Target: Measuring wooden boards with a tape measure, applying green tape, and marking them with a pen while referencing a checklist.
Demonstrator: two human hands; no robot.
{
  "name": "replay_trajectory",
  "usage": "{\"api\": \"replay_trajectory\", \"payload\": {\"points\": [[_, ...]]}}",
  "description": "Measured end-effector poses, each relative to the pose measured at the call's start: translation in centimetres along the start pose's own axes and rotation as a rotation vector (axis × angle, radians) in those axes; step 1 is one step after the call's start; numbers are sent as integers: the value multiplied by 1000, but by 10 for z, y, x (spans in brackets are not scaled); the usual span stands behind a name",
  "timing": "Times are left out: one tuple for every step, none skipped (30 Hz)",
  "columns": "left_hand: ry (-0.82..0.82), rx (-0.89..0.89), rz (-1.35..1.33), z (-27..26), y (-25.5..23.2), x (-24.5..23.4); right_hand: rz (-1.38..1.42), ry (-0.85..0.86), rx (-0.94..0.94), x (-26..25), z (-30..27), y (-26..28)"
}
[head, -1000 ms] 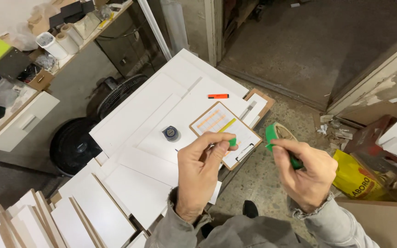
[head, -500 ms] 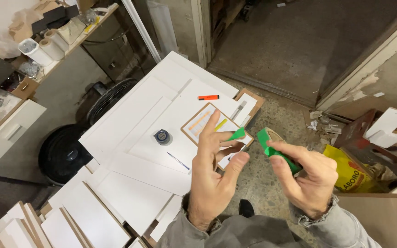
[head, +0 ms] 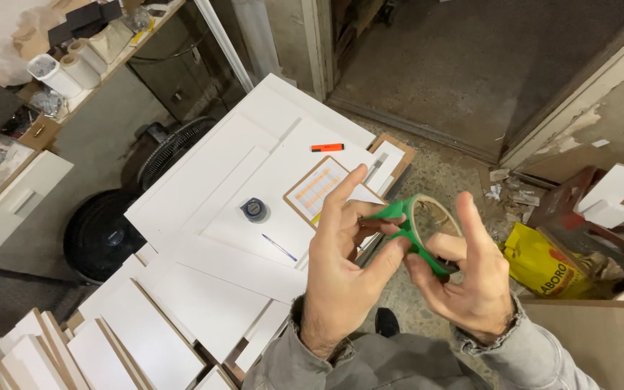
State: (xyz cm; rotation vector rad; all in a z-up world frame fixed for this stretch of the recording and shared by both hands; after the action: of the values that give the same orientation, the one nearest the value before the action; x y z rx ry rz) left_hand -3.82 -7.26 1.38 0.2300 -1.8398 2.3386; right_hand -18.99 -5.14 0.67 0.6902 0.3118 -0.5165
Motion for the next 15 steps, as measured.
{"api": "replay_trajectory", "payload": {"points": [[-21, 20, 25, 0, 1, -2, 12, -8, -62, 0, -1, 3], [-25, 19, 27, 0, 1, -3, 15, -6, -62, 0, -2, 0], [-16, 24, 41, 1, 1, -3, 24, 13, -87, 2, -3, -1], [-8, 29, 55, 1, 0, -3, 33, 32, -111, 4, -4, -2], [-10, 29, 57, 1, -1, -5, 35, 31, -112, 4, -2, -2], [-7, 30, 102, 1, -2, -6, 55, 50, -120, 5, 0, 0], [-3, 29, 145, 1, -2, -6, 74, 70, -127, 7, 3, 0], [-4, 29, 146, 1, -2, -8, 75, 70, -127, 6, 2, 0], [-62, 112, 235, 1, -9, -13, 78, 82, -105, 7, 2, -2], [-120, 195, 324, 1, -16, -18, 80, 94, -83, 9, 1, -4], [-123, 195, 325, 1, -15, -21, 83, 96, -84, 9, 6, -1], [-132, 229, 351, 0, -18, -23, 74, 110, -62, 11, 10, 1], [-140, 263, 377, -1, -20, -25, 66, 123, -38, 13, 14, 3], [-143, 263, 379, -1, -21, -28, 68, 126, -39, 13, 13, 0], [-145, 315, 366, -1, -26, -31, 71, 159, -5, 17, 12, -6]]}}
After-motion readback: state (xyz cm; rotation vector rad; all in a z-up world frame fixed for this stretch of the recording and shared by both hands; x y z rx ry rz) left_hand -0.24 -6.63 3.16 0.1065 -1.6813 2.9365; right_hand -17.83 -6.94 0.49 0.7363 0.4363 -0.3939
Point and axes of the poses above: each hand's wrist, its own z-axis towards the middle knuckle, its own x-axis out of the palm, y = z × x, the point moved 9 cm from there along z, towards the middle knuckle, and after that the axes turned 7 degrees about -y, right-handed, at the moved point
